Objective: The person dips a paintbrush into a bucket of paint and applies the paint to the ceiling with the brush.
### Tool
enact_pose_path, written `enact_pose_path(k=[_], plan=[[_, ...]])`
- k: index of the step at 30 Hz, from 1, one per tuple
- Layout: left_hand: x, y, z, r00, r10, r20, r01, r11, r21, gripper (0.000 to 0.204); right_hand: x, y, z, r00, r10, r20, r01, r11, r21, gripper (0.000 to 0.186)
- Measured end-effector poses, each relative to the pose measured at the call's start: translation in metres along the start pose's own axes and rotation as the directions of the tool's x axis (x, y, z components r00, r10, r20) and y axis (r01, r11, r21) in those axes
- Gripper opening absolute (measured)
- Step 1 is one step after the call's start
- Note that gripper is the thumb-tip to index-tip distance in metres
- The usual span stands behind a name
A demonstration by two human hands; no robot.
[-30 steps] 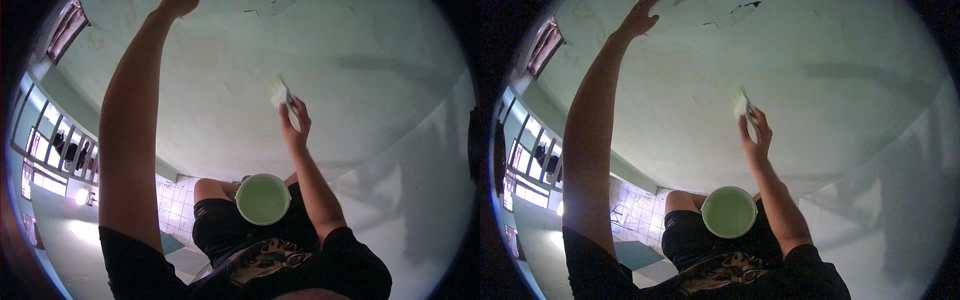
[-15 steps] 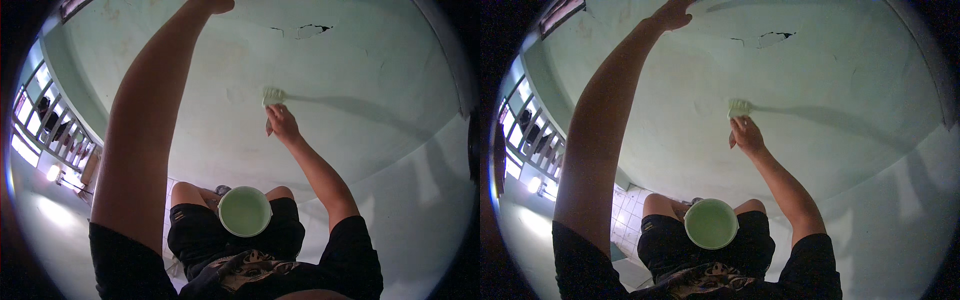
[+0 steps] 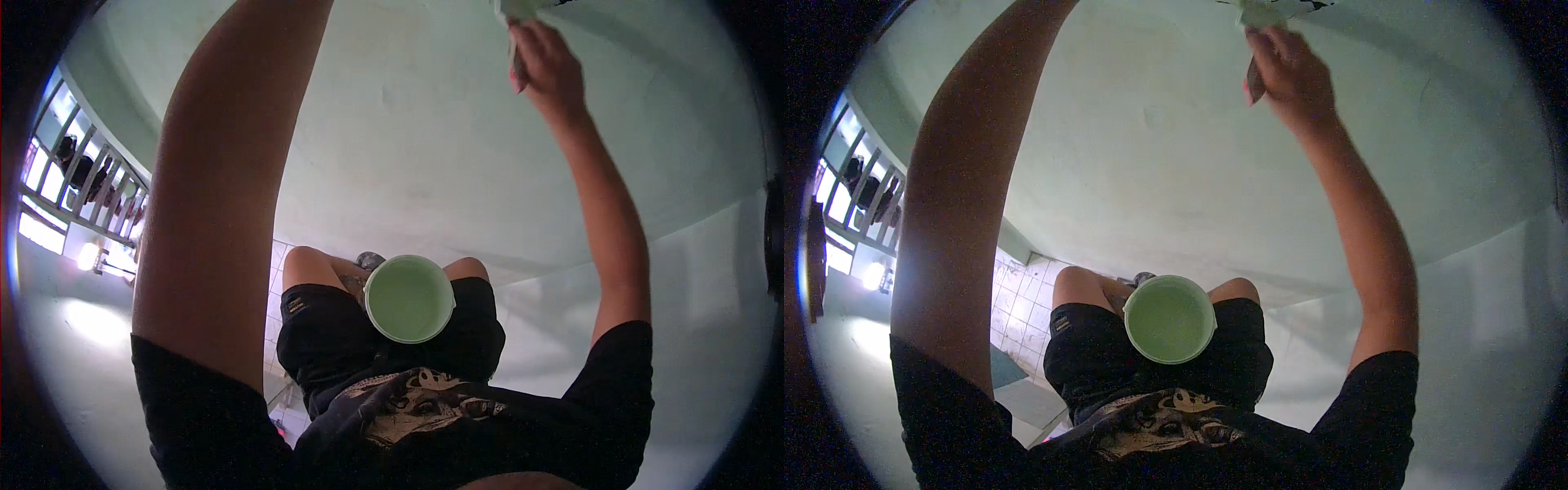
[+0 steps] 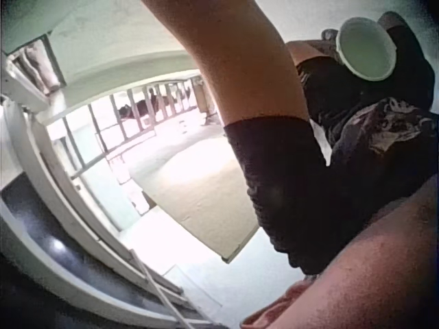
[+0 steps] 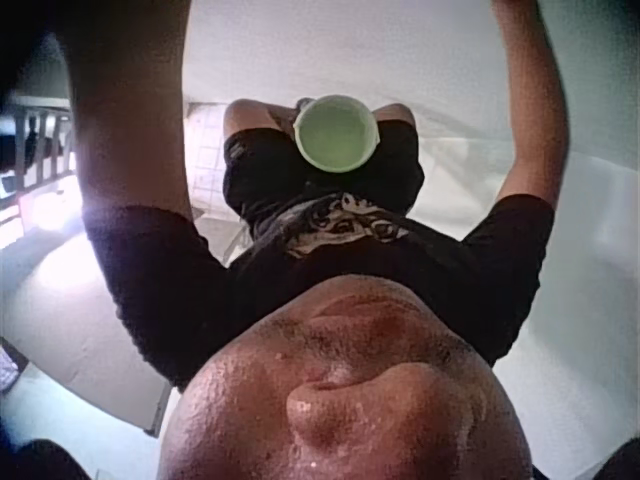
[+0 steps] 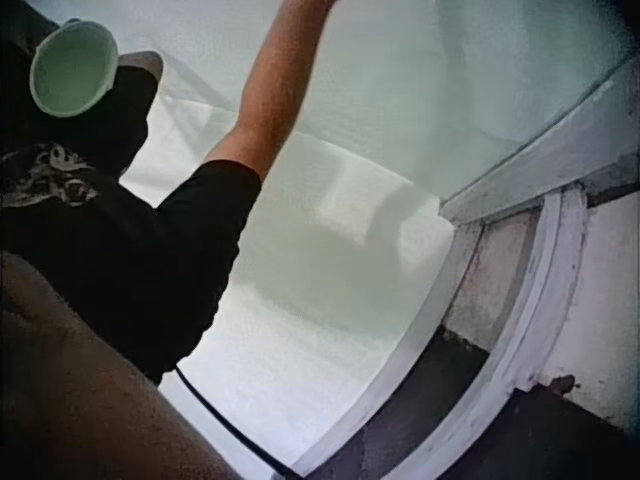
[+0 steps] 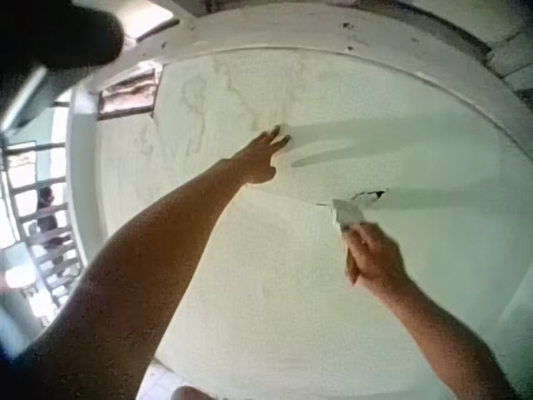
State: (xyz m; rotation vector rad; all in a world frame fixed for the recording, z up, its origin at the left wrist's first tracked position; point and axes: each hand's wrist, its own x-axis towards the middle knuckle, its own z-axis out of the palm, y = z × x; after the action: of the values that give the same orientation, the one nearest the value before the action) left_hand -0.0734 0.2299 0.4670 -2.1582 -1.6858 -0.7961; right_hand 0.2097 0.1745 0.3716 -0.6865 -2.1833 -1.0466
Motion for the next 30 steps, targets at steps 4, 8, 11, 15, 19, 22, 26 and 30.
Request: enact_pose_path(k=[4, 8, 11, 15, 19, 22, 26, 30], plan=[[0.005, -0.01, 0.005, 0.997, 0.068, -0.029, -0.066, 0.997, 0.051, 0.081, -0.079, -0.03, 0.069, 0.998, -0.026, 0.064, 0.025, 1.0, 0.019, 0.04], [0.002, 0.006, -0.006, 0.999, 0.051, 0.014, -0.051, 0.999, 0.013, 0.081, -0.142, -0.066, 0.097, 0.978, -0.005, 0.21, -0.033, 0.984, 0.174, 0.045], [0.002, -0.002, -0.004, 0.999, 0.031, 0.043, -0.033, 0.999, 0.04, 0.081, -0.156, -0.095, 0.095, 0.878, -0.068, 0.474, -0.16, 0.891, 0.425, 0.032], [0.01, -0.004, 0.008, 0.998, 0.067, -0.015, -0.066, 0.998, 0.017, 0.081, -0.147, -0.061, 0.104, 0.783, -0.138, 0.606, -0.161, 0.896, 0.413, 0.014], [0.015, -0.008, 0.008, 0.998, 0.062, -0.025, -0.061, 0.997, 0.046, 0.082, -0.076, -0.018, 0.081, 0.927, 0.197, 0.32, -0.274, 0.938, 0.214, 0.023], [0.013, -0.021, 0.008, 0.997, 0.078, -0.029, -0.076, 0.996, 0.052, 0.082, -0.034, -0.027, 0.035, 0.984, 0.165, 0.069, -0.174, 0.973, 0.154, 0.035], [0.015, -0.014, 0.009, 0.993, 0.09, -0.077, -0.085, 0.994, 0.07, 0.081, -0.06, -0.029, 0.05, 0.998, 0.048, -0.033, -0.043, 0.988, 0.146, 0.033], [0.013, 0.0, 0.014, 0.995, 0.085, -0.061, -0.083, 0.996, 0.032, 0.082, -0.166, -0.056, 0.12, 0.982, 0.029, 0.186, -0.069, 0.974, 0.216, 0.04]])
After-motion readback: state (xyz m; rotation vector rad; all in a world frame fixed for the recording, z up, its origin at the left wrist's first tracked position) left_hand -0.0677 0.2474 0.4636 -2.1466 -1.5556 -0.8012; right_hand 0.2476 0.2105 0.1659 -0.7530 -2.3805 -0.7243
